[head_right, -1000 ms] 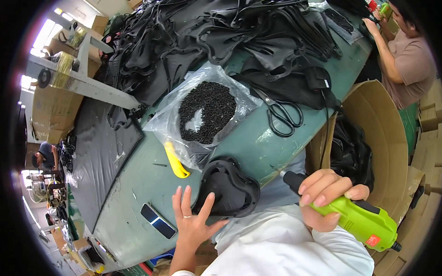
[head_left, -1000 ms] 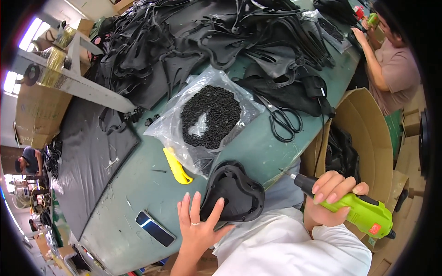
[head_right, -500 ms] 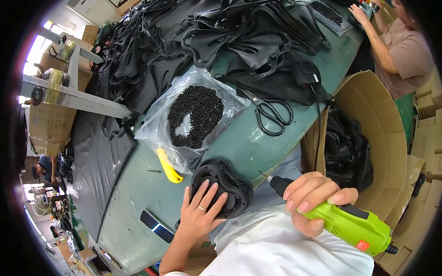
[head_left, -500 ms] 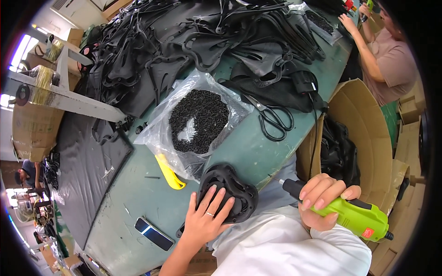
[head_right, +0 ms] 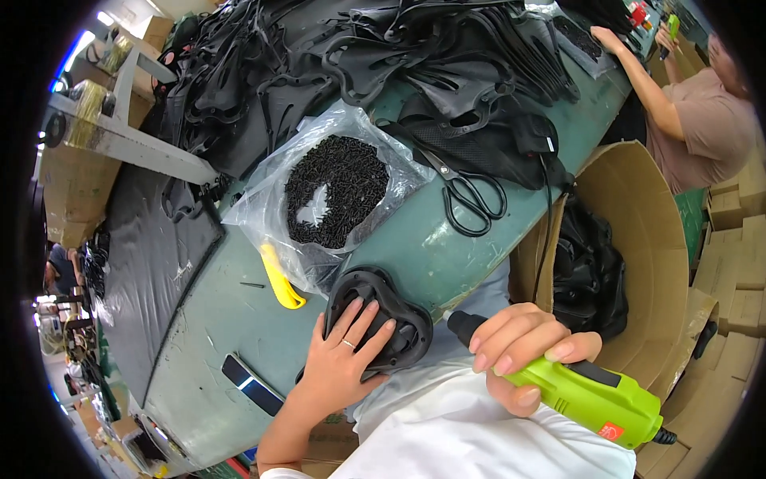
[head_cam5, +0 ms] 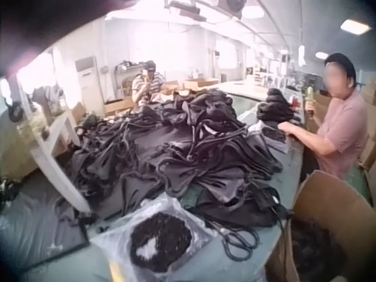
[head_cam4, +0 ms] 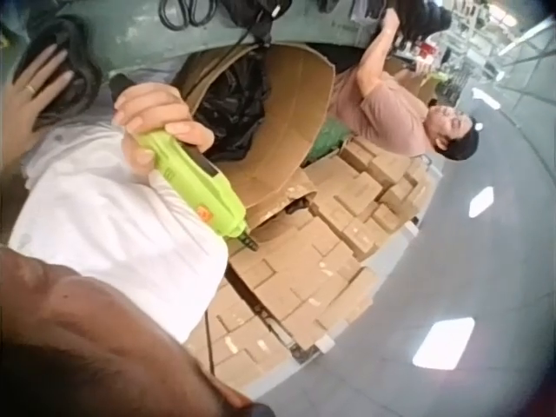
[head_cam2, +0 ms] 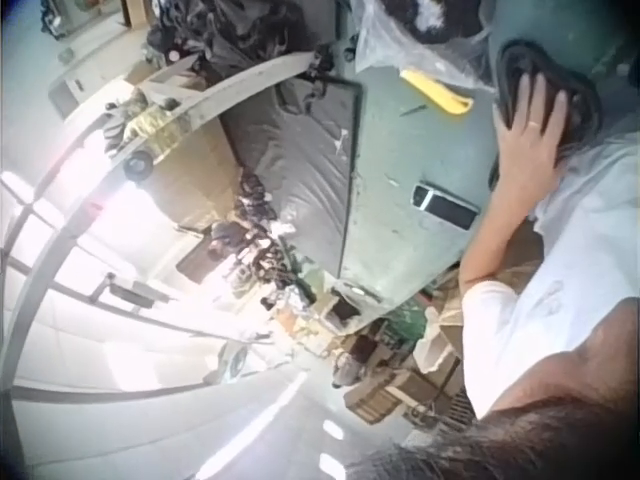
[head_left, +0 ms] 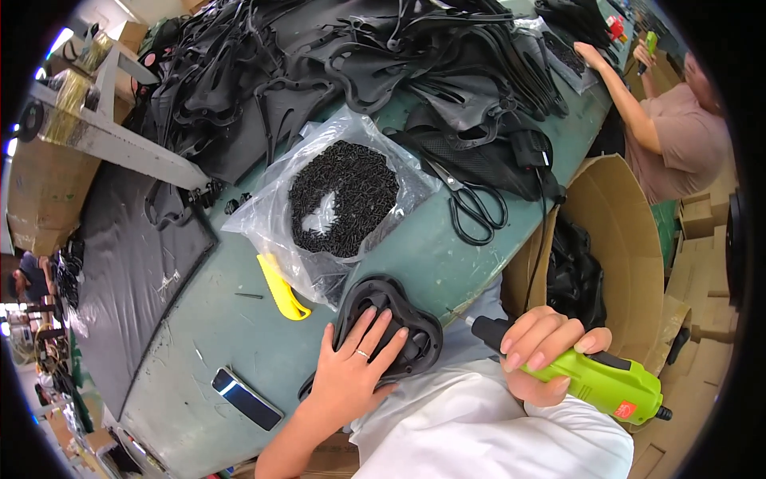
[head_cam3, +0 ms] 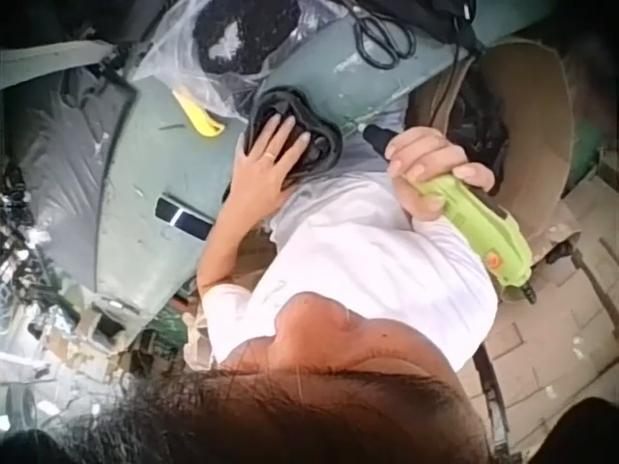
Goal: Assembling bicycle seats using components and an electric screwdriver.
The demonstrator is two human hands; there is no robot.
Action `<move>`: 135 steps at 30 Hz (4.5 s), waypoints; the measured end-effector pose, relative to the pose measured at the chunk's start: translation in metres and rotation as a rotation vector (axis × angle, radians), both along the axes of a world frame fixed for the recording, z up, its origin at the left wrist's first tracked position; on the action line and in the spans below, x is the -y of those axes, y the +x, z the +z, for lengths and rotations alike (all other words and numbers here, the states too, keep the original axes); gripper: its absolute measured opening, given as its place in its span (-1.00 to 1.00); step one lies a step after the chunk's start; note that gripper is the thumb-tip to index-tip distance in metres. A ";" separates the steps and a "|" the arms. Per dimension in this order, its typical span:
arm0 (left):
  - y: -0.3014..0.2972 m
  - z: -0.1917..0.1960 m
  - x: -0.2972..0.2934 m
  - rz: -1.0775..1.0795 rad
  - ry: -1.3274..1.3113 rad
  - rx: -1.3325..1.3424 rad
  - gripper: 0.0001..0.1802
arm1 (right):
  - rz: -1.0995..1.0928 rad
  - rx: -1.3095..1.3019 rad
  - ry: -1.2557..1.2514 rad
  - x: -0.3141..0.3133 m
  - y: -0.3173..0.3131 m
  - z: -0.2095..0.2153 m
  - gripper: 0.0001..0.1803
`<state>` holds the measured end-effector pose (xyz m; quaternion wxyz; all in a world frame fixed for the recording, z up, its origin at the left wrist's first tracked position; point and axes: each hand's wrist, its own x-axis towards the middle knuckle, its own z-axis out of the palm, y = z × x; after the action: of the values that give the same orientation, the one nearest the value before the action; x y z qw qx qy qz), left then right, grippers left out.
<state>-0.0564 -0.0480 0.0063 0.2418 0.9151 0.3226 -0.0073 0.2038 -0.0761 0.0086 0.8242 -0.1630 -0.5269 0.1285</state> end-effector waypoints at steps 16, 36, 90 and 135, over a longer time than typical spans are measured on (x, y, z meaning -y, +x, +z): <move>-0.010 -0.032 0.006 0.002 0.158 0.166 0.04 | 0.508 0.106 -1.432 -0.004 0.006 0.038 -0.44; -0.014 -0.043 0.003 0.001 0.197 0.260 0.02 | 0.635 0.371 -1.612 -0.001 0.013 -0.012 -0.41; -0.018 -0.046 0.006 0.011 0.348 0.273 -0.57 | 0.503 0.421 -0.377 -0.050 -0.059 -0.002 -0.60; 0.040 -0.053 -0.140 0.491 0.698 -0.055 -0.79 | 0.053 0.359 -0.613 -0.015 -0.013 -0.036 -0.23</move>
<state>-0.0167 0.0916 -0.0466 -0.0963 0.8376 0.5203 0.1356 0.1912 -0.0607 -0.0270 0.6277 -0.4089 -0.6043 0.2714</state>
